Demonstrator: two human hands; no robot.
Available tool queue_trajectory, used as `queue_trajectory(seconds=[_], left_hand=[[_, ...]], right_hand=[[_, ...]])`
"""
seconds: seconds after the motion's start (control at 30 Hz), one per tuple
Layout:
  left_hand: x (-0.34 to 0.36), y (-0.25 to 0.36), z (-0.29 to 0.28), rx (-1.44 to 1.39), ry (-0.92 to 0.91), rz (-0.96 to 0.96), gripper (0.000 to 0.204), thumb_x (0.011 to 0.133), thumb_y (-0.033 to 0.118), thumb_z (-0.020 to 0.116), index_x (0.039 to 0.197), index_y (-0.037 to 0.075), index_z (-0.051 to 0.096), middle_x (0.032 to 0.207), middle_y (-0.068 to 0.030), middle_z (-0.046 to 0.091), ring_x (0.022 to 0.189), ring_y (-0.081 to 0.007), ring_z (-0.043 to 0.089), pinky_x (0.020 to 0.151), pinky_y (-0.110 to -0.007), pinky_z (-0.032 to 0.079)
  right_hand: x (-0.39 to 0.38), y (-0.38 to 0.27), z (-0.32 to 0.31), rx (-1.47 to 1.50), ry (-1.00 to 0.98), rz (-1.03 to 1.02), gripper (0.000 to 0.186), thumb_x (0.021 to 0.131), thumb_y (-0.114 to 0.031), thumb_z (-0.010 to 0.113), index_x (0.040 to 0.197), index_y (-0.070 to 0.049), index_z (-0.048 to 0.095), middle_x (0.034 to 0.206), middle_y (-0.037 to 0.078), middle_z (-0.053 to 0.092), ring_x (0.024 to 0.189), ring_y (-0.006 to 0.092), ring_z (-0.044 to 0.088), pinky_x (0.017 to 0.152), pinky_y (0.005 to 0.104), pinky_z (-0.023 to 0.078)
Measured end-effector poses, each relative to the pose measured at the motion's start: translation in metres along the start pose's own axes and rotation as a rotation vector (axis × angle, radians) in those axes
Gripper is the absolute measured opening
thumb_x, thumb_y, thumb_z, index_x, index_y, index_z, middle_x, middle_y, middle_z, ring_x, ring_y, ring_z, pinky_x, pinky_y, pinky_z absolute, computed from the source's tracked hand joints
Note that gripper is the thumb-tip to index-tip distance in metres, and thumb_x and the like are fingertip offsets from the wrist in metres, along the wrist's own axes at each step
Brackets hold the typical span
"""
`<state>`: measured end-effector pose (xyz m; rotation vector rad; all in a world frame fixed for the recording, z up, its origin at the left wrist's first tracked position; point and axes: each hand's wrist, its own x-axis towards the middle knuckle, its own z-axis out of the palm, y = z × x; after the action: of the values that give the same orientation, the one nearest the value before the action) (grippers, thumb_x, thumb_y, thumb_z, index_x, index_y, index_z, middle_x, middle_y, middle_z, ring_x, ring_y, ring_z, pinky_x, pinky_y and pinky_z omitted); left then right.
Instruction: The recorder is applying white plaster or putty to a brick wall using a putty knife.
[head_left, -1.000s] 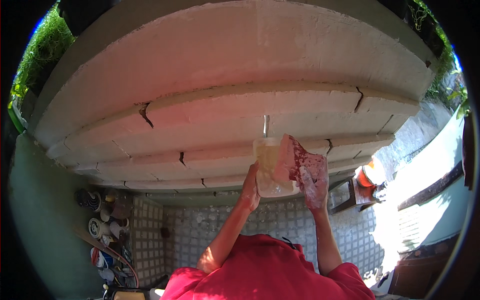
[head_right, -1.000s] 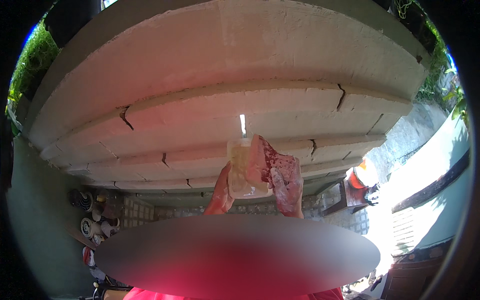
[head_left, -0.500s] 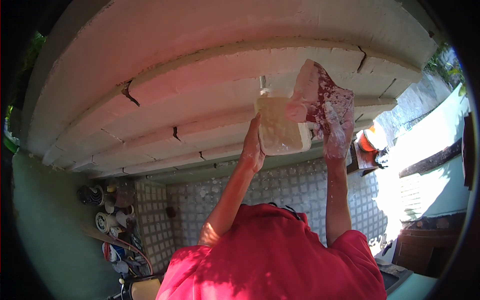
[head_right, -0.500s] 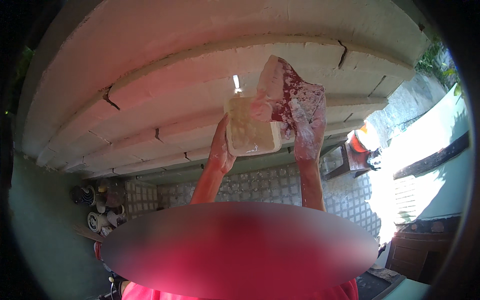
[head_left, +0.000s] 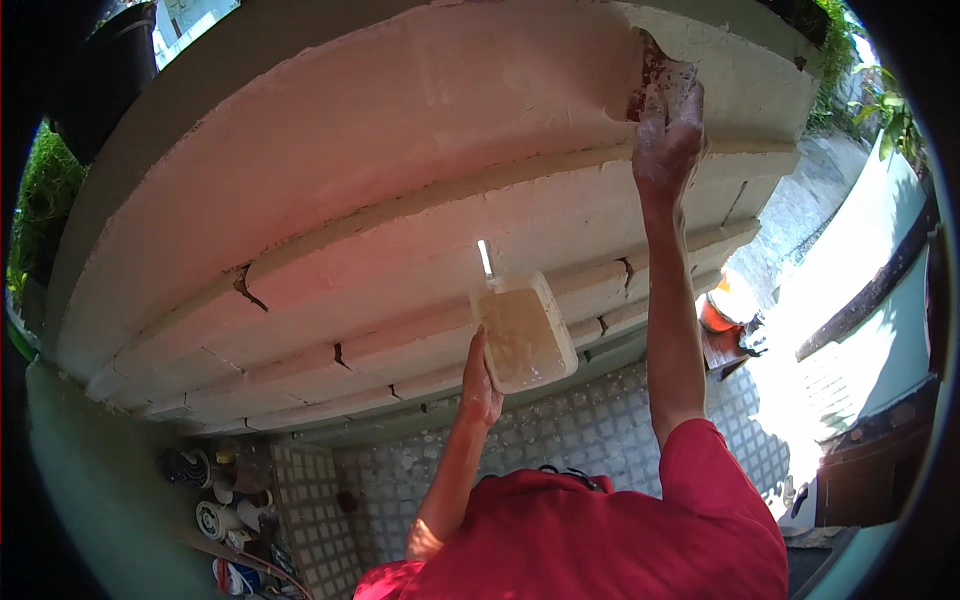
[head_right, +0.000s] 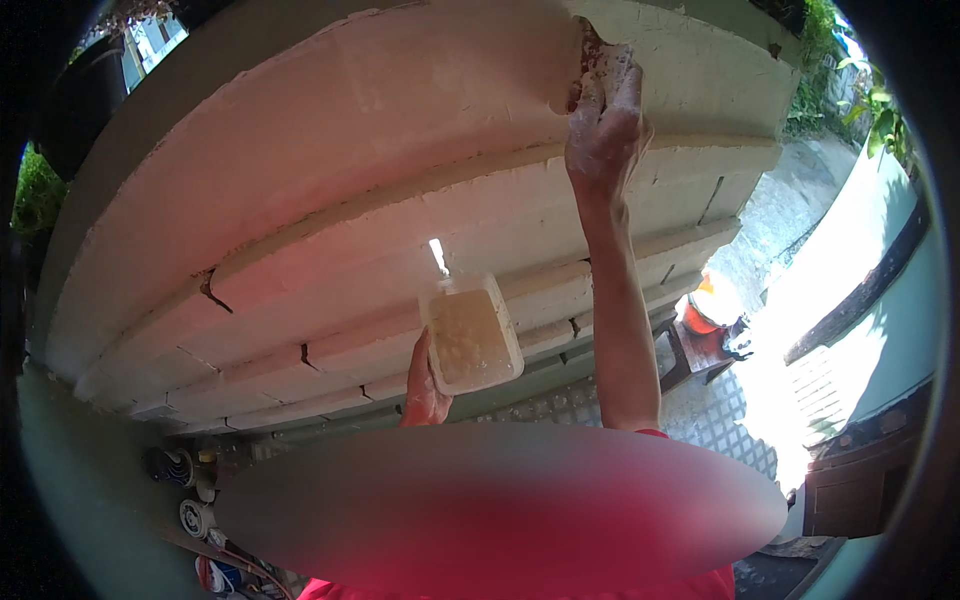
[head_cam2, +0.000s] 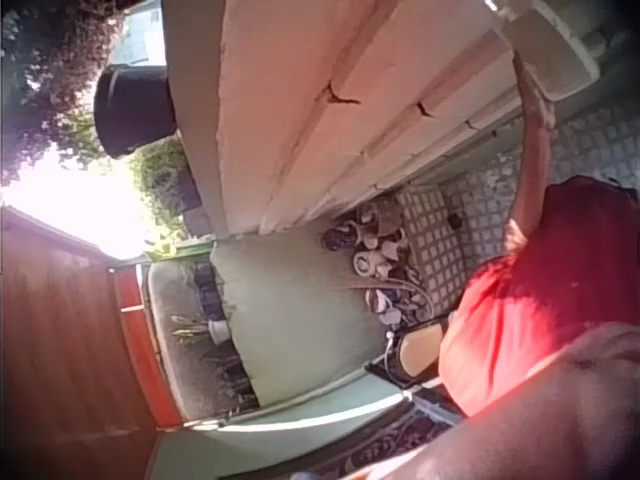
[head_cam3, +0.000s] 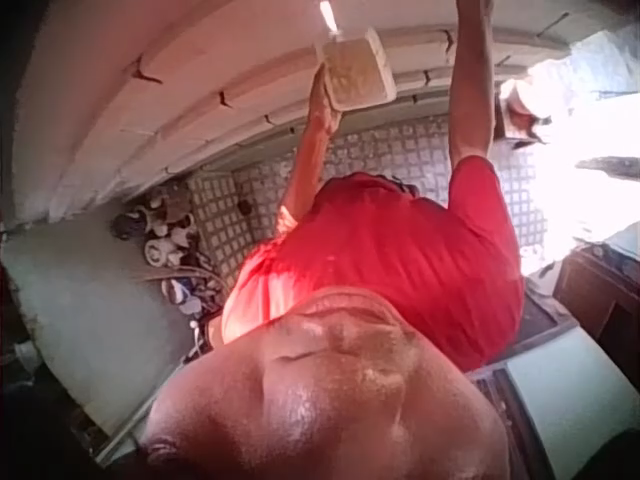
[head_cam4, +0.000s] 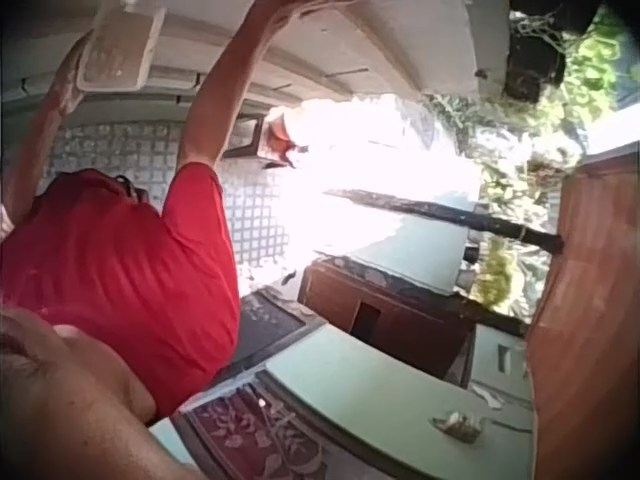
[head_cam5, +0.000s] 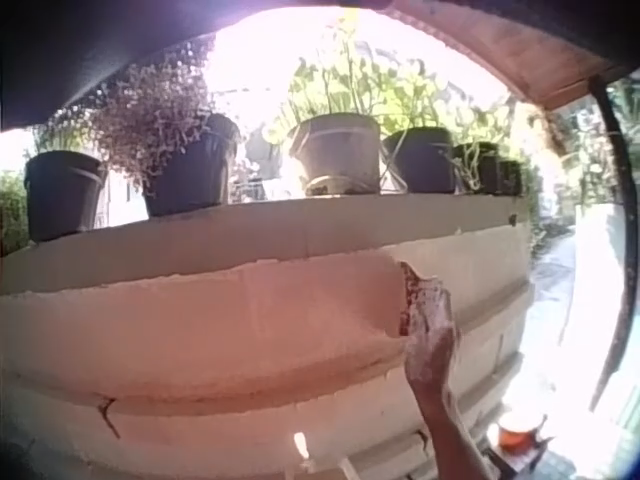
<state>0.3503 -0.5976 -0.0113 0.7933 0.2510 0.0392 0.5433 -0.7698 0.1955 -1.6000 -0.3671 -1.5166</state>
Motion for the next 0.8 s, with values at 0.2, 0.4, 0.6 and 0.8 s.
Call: queue_trajectory(seconds=[0.2, 0.4, 0.6, 0.8], left_hand=[[-0.004, -0.007, -0.013, -0.012, 0.103, -0.061, 0.057, 0.092, 0.048, 0.048, 0.134, 0.010, 0.042, 0.127, -0.0035, 0.053, 0.115, -0.0166, 0.052, 0.099, -0.035, 0.041], [-0.004, -0.010, -0.021, -0.065, 0.134, -0.005, 0.049, 0.095, 0.043, 0.045, 0.132, 0.010, 0.045, 0.122, -0.0045, 0.057, 0.109, -0.0190, 0.057, 0.096, -0.037, 0.045], [-0.014, -0.009, -0.018, -0.086, 0.165, -0.020, 0.049, 0.095, 0.042, 0.044, 0.132, 0.010, 0.044, 0.123, -0.0051, 0.056, 0.110, -0.0197, 0.056, 0.094, -0.037, 0.046], [-0.029, -0.008, -0.023, -0.097, 0.187, -0.018, 0.051, 0.095, 0.042, 0.045, 0.135, 0.011, 0.042, 0.126, -0.0053, 0.054, 0.113, -0.0206, 0.054, 0.097, -0.038, 0.044]], right_hand=[[-0.009, -0.031, 0.034, -0.228, -0.125, -0.030, 0.040, 0.082, -0.004, 0.056, 0.122, -0.002, 0.051, 0.056, 0.018, 0.056, 0.049, 0.0359, 0.058, 0.050, 0.0431, 0.045], [-0.028, -0.060, 0.060, -0.239, -0.195, -0.046, 0.041, 0.088, -0.011, 0.055, 0.128, -0.006, 0.049, 0.055, 0.018, 0.056, 0.052, 0.0338, 0.058, 0.048, 0.0428, 0.046], [-0.050, -0.099, 0.072, -0.106, -0.322, -0.075, 0.050, 0.069, 0.001, 0.060, 0.118, 0.004, 0.047, 0.071, 0.018, 0.062, 0.067, 0.0345, 0.062, 0.054, 0.0439, 0.052], [-0.058, -0.117, 0.063, 0.055, -0.370, -0.077, 0.041, 0.081, -0.003, 0.056, 0.121, -0.001, 0.047, 0.062, 0.018, 0.059, 0.059, 0.0342, 0.060, 0.052, 0.0426, 0.048]])
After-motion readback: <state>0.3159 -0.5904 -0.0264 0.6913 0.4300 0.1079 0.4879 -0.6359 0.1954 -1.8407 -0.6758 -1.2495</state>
